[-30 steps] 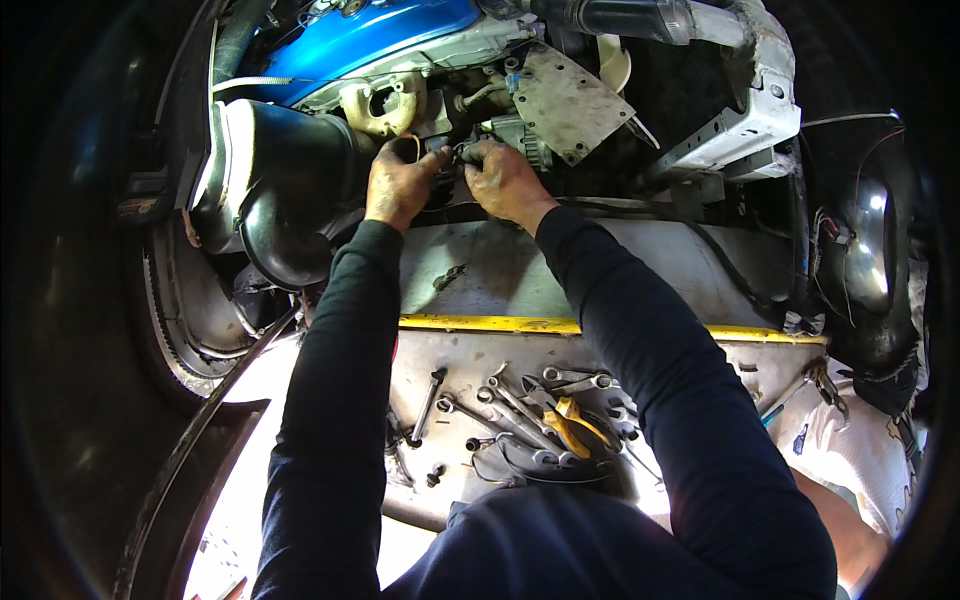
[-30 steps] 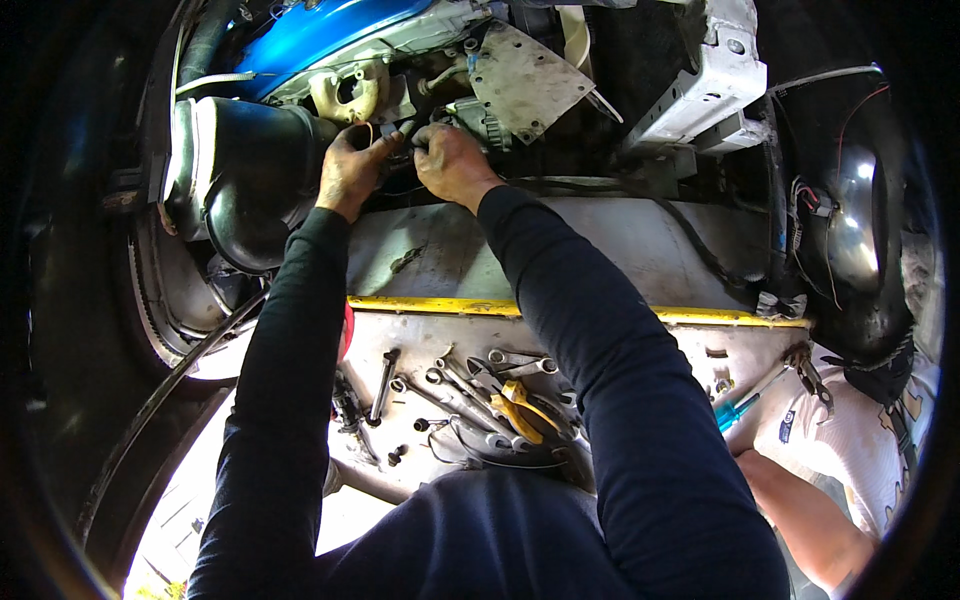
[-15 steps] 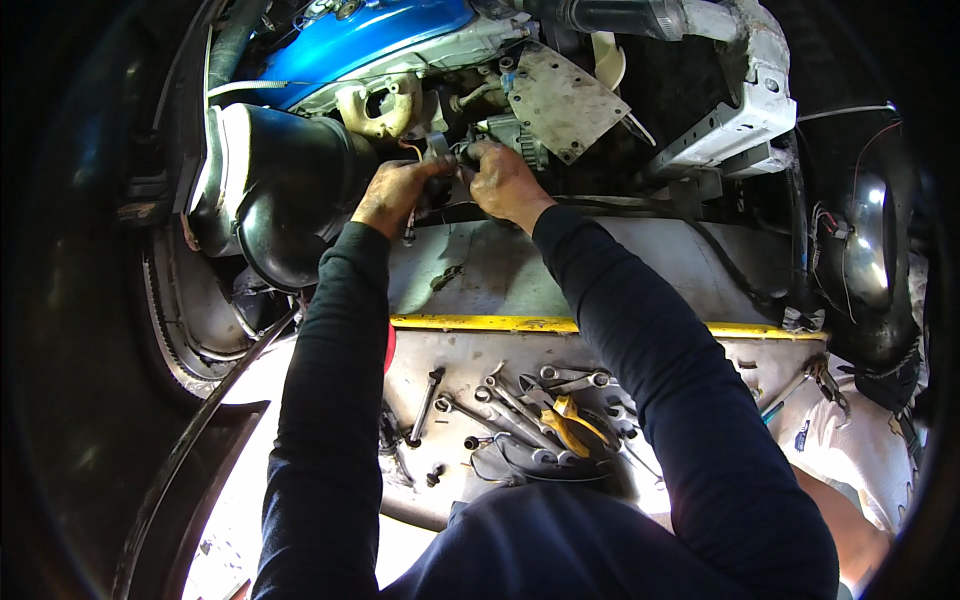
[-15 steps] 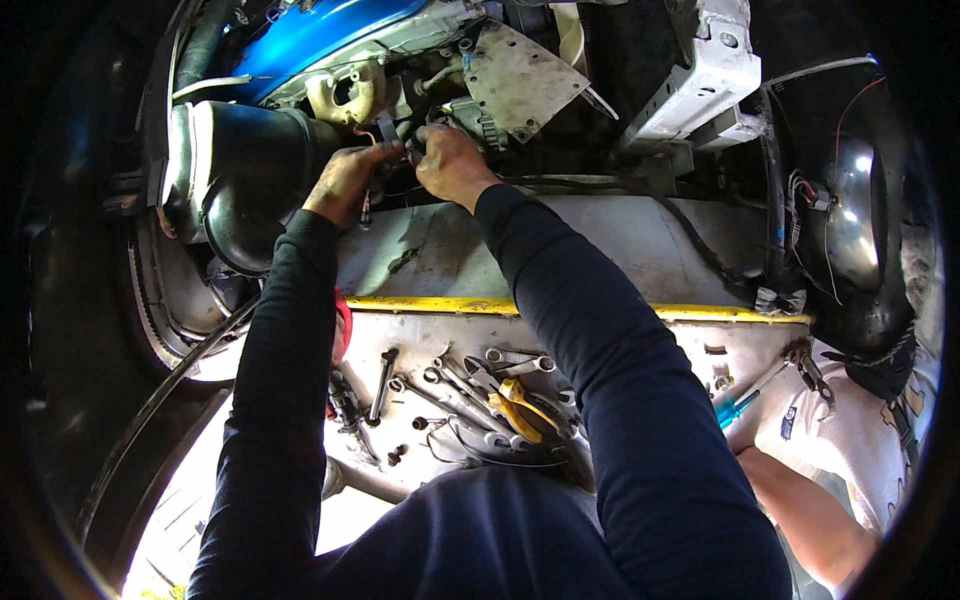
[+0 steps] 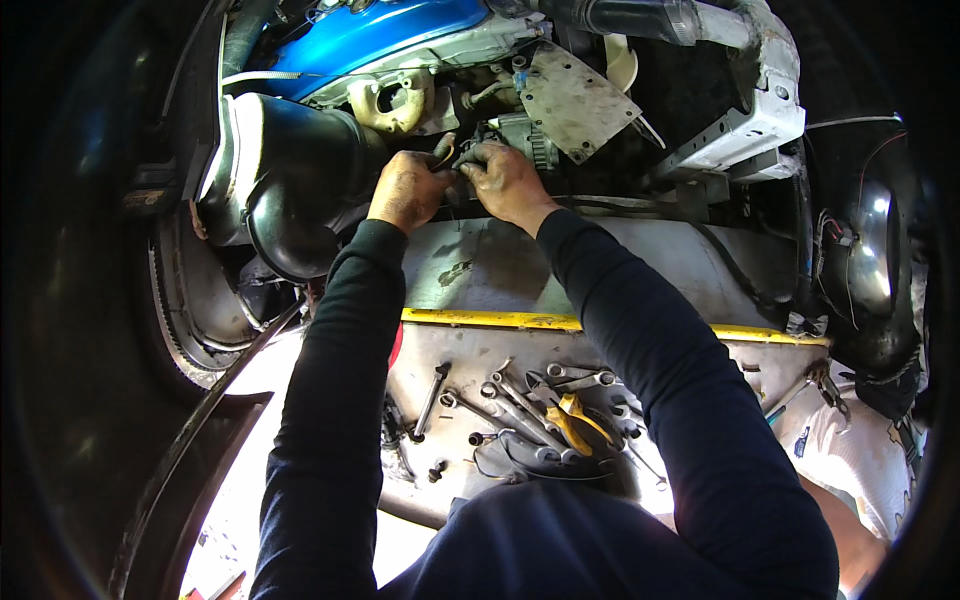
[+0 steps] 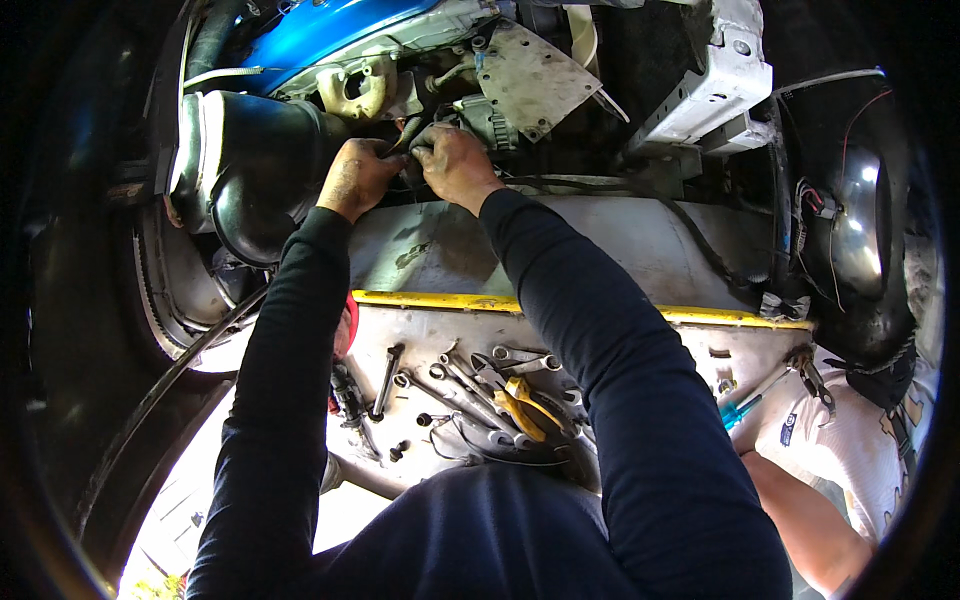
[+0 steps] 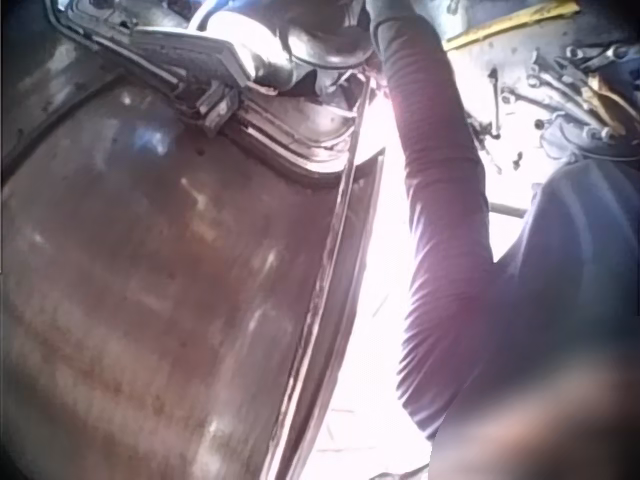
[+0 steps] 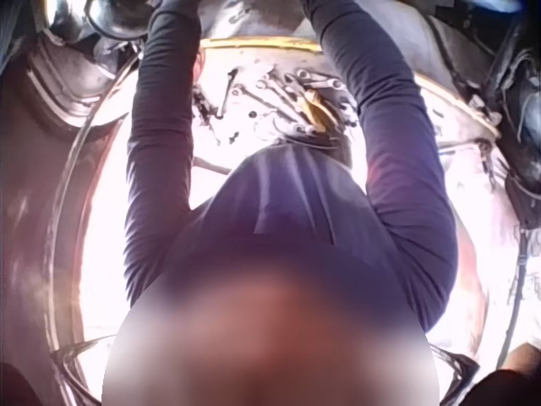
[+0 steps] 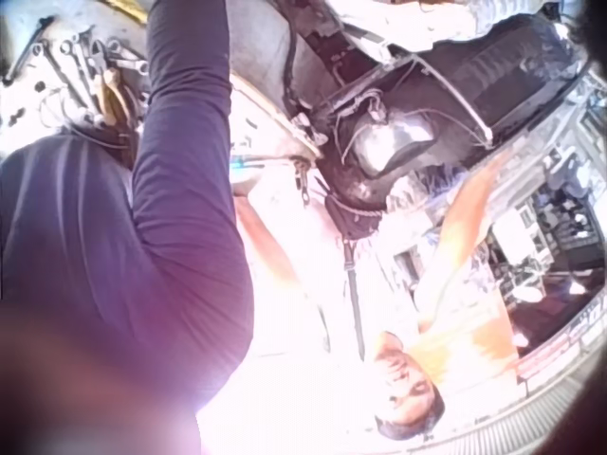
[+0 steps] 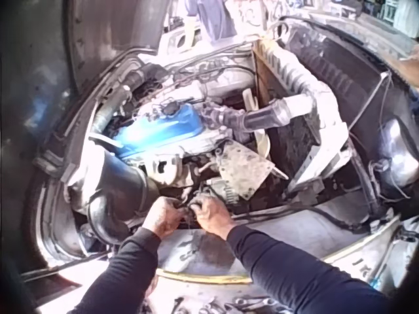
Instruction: The person works under the hood of a blue car, manipulating wires and components near the alternator. They use pliers to strip wire insulation and connect wires to terminals, then secure the connections with a wrench. Tools and a rag are placed on the hood during the process.
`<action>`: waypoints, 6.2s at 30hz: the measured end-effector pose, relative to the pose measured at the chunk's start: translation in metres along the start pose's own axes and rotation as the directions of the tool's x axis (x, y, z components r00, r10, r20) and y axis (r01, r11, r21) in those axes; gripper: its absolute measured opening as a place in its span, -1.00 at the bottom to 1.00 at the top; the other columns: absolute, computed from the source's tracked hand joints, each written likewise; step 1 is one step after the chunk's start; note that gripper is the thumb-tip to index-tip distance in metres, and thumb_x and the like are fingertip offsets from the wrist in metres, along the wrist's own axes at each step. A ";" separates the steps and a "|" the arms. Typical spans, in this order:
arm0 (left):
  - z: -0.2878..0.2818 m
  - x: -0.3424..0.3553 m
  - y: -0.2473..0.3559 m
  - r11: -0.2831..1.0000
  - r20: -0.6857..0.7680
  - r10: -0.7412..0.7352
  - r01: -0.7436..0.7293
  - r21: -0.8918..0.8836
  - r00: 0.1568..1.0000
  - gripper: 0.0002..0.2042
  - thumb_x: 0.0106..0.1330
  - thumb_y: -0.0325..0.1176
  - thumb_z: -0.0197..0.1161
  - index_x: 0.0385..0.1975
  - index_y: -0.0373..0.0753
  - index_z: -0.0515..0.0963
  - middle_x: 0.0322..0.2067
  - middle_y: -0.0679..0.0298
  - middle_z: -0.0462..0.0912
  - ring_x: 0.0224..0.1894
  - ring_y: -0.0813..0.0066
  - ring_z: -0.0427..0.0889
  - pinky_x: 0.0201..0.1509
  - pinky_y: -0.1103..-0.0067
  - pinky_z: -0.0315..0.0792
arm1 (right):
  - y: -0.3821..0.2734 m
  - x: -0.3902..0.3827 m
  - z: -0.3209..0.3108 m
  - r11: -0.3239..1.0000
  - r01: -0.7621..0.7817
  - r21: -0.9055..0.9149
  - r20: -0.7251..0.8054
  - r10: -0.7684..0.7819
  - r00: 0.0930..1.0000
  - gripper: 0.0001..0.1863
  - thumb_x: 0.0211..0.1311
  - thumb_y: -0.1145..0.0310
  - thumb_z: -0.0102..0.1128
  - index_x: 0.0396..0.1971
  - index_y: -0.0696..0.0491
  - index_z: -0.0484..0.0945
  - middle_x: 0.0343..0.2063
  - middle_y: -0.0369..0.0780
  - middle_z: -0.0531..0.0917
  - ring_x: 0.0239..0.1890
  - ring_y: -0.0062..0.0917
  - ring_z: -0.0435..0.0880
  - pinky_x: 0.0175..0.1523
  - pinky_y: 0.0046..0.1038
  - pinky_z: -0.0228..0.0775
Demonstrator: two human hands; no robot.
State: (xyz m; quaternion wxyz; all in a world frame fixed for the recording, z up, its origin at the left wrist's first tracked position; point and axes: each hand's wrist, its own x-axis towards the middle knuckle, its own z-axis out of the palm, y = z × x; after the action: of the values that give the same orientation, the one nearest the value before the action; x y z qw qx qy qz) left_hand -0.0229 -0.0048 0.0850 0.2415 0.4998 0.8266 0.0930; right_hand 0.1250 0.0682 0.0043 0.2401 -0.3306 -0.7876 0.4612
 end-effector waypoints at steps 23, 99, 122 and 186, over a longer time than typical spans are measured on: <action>0.005 -0.026 -0.011 0.955 -0.007 0.057 -0.056 -0.291 0.998 -0.68 0.25 -0.28 0.39 -0.14 -0.42 0.68 -0.34 -0.08 0.74 -0.26 0.02 0.74 -0.06 0.32 0.54 | -0.006 0.004 -0.014 0.323 -0.588 0.742 0.445 0.418 0.792 -0.76 0.35 0.32 0.33 -0.15 0.18 0.69 -0.28 -0.19 0.71 -0.32 -0.44 0.68 -0.18 -0.40 0.58; 0.009 0.024 -0.022 0.974 0.396 0.225 -0.205 -0.094 0.890 -0.77 0.31 -0.46 0.20 -0.08 -0.25 0.67 -0.23 0.05 0.74 -0.20 0.22 0.74 -0.07 0.44 0.57 | -0.178 -0.303 -0.101 0.913 0.125 -0.387 0.429 0.059 0.901 -0.44 0.11 0.21 0.37 0.16 0.01 0.58 0.05 -0.09 0.55 0.08 -0.15 0.53 0.08 -0.11 0.48; 0.012 0.033 -0.037 1.000 0.394 0.013 -0.018 0.008 0.919 -0.71 0.36 -0.17 0.25 -0.07 -0.15 0.74 -0.18 0.10 0.79 -0.13 0.28 0.77 0.03 0.44 0.57 | -0.156 -0.317 -0.126 0.797 0.009 -0.605 0.316 0.229 0.921 -0.57 0.11 0.29 0.34 0.01 0.05 0.59 0.04 -0.06 0.51 0.05 -0.16 0.52 0.11 -0.07 0.40; 0.074 0.019 -0.039 0.725 -0.024 -0.135 0.082 -0.684 0.991 -0.72 0.47 -0.29 0.25 -0.05 -0.42 0.62 -0.23 0.25 0.72 -0.30 0.58 0.63 -0.18 0.60 0.53 | 0.053 0.013 -0.013 0.916 -0.383 0.120 0.328 0.327 0.886 -0.64 0.27 0.23 0.35 -0.19 0.27 0.69 -0.40 -0.07 0.74 -0.36 -0.35 0.70 -0.13 -0.31 0.54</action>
State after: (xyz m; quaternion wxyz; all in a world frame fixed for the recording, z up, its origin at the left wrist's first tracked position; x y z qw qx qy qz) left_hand -0.0244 -0.0133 0.0000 0.3827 0.3236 0.7709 0.3931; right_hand 0.1416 0.1039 -0.0359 0.0575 -0.3720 -0.6955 0.6120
